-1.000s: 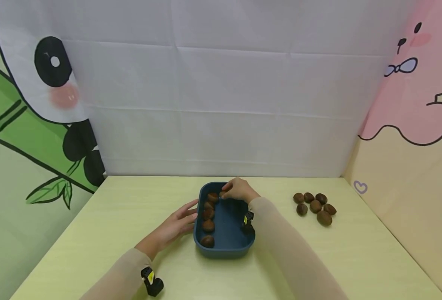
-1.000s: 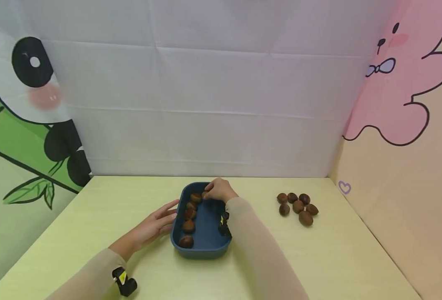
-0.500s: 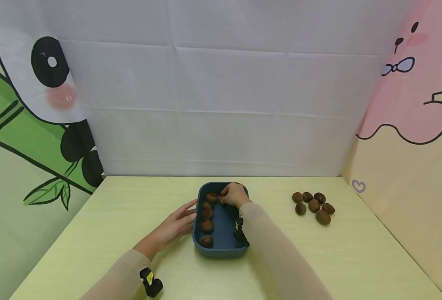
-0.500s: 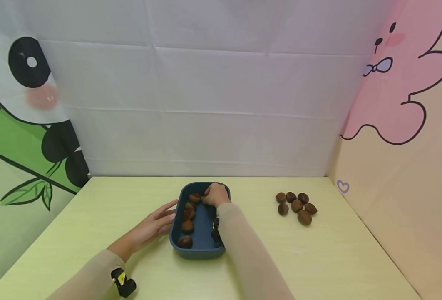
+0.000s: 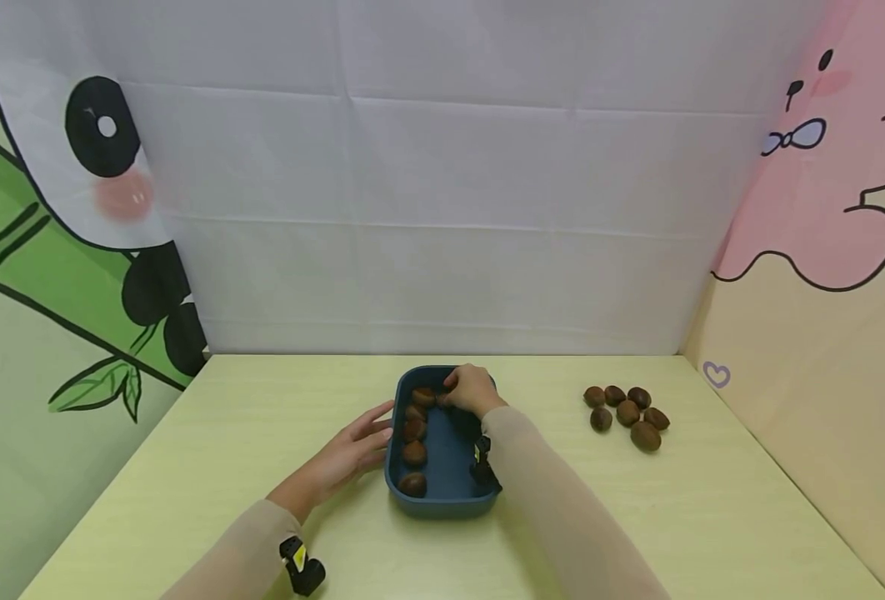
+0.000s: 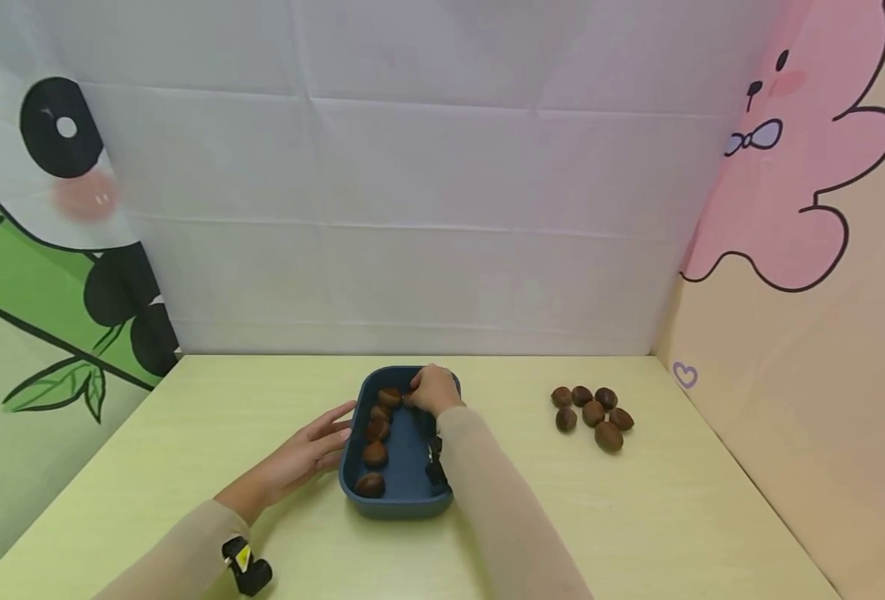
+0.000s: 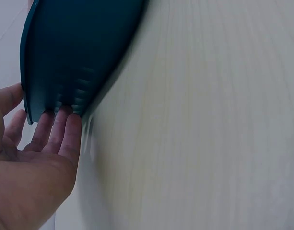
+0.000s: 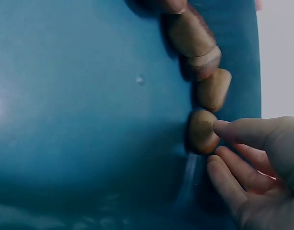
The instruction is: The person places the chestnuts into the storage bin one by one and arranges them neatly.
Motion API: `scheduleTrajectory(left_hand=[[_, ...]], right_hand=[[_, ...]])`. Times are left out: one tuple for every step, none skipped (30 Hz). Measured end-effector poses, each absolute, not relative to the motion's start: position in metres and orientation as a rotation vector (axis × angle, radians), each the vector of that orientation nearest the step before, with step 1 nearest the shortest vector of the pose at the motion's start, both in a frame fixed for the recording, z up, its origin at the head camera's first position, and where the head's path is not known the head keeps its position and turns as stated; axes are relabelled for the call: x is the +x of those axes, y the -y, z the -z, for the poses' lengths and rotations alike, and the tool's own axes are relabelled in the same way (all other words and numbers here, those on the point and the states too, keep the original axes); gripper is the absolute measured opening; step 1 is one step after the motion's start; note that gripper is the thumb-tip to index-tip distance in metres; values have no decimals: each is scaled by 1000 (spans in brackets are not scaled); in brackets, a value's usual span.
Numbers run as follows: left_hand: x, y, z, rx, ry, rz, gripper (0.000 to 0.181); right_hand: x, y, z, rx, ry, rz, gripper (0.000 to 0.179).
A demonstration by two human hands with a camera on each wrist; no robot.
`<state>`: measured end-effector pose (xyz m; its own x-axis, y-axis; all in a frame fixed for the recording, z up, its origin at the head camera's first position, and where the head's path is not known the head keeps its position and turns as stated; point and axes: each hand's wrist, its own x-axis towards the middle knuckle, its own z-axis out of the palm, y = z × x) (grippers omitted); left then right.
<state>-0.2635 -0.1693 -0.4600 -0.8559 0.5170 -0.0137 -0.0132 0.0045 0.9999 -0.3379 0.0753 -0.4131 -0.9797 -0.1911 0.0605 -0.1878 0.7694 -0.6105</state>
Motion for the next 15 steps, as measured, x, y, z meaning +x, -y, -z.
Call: scheduleTrajectory(left_hand=[[-263, 170, 460, 516, -1914, -1908, 63], [-263, 170, 459, 513, -1917, -1906, 63], [-262, 170, 459, 510, -1920, -1905, 63], [-262, 170, 458, 506, -1921, -1905, 63], [-262, 170, 458, 504, -1922, -1904, 64], [-262, 170, 458, 502, -1923, -1905, 63], [-262, 170, 458, 500, -1922, -1904, 63], [-262, 170, 458, 501, -1918, -1904, 63], [-263, 170, 458, 503, -1916, -1904, 63], [-263, 169, 459, 504, -1916, -1903, 63], [-263, 169, 459, 504, -1916, -1901, 63], [-263, 169, 459, 503, -1918, -1900, 63], [-263, 169, 459, 502, -1920, -1898, 63], [-263, 169, 459, 501, -1924, -1896, 64], [-263, 169, 459, 501, -1929, -1893, 64]], right_hand=[[-339, -75, 411, -330, -2955, 1020, 29], [-339, -75, 409, -352, -2964, 1021, 29], [-340, -75, 407, -376, -2974, 1020, 28], [-340, -76, 404, -412, -2986, 1015, 27], [-341, -76, 402, -448, -2996, 1005, 26], [-341, -77, 399, -484, -3005, 991, 25], [-341, -78, 396, -520, -3013, 976, 24], [-341, -80, 394, -543, -3012, 977, 24], [-340, -82, 391, -562, -3008, 981, 24], [-339, -84, 389, -583, -3003, 989, 25], [-337, -86, 387, -590, -2990, 1005, 25], [-337, -89, 386, -604, -2981, 1019, 25], [-335, -92, 385, -617, -2972, 1035, 25], [-333, -95, 383, -626, -2959, 1051, 25], [-332, -98, 381, -633, -2950, 1062, 25]])
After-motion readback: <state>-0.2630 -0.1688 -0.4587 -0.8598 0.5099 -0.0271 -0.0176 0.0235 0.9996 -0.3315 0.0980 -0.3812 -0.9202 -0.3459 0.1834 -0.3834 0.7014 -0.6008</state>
